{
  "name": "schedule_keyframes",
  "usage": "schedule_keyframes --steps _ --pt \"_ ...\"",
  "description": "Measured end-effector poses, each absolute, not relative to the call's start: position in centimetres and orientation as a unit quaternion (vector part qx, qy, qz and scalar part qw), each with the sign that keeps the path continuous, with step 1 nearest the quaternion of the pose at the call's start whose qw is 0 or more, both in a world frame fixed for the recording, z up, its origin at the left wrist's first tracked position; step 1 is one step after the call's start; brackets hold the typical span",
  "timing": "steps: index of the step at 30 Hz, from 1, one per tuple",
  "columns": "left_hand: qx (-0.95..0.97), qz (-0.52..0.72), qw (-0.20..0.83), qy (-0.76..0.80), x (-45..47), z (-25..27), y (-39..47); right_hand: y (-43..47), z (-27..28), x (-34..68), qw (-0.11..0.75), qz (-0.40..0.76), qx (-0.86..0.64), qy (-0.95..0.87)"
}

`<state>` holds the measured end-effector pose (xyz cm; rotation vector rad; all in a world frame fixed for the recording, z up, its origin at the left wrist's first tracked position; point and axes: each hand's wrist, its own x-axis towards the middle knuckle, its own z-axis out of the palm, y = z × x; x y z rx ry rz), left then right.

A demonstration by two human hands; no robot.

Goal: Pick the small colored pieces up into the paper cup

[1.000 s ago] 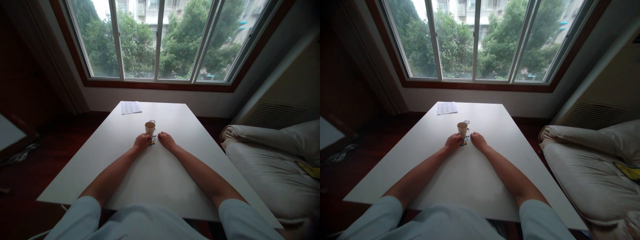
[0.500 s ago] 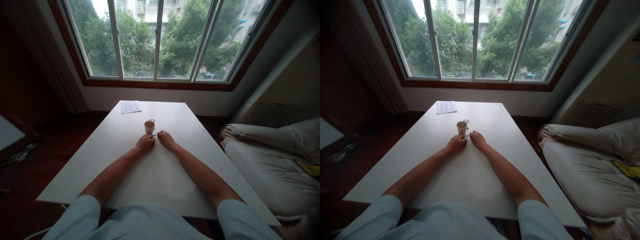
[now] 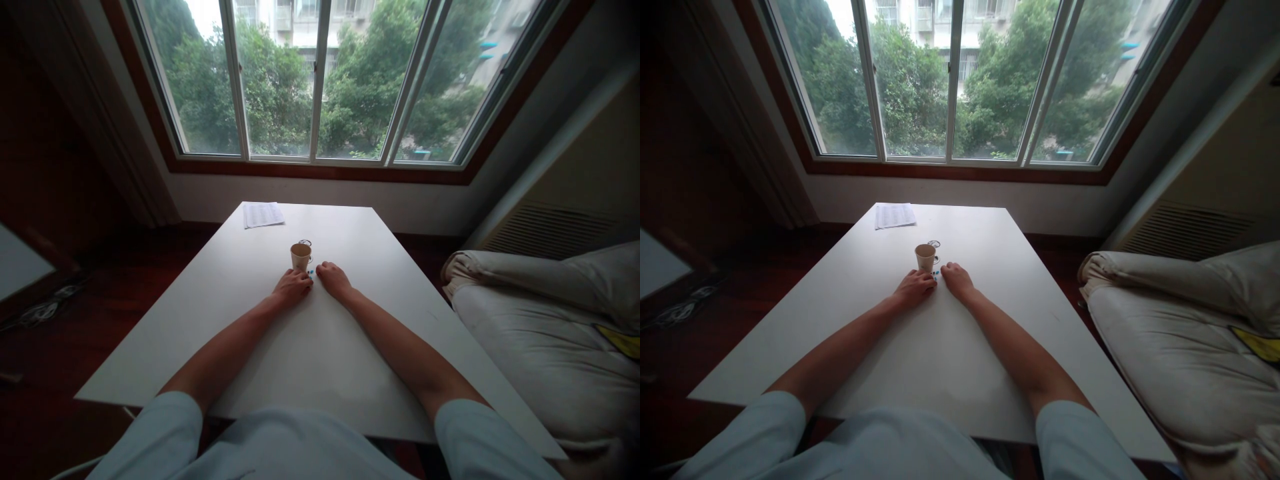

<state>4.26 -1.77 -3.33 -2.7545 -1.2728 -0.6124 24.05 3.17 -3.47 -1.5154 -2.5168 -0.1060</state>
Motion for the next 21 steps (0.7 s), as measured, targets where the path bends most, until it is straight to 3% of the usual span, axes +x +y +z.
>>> schedule_keyframes --steps 7,16,21 --pt "-0.89 -0.172 0.047 -0.419 4.5 -2.7 -2.1 3.5 -3.3 24.0 0.144 -0.019 -0.502 -0.852" --pt "-0.889 -0.179 0.052 -0.419 4.5 -3.1 -1.9 5.1 0.0 22.8 0.38 -0.016 -0.436 -0.816" --pt "-0.886 -0.181 0.051 -0.424 4.3 -3.1 -1.7 5.3 1.0 20.1 0.415 0.011 -0.39 -0.822"
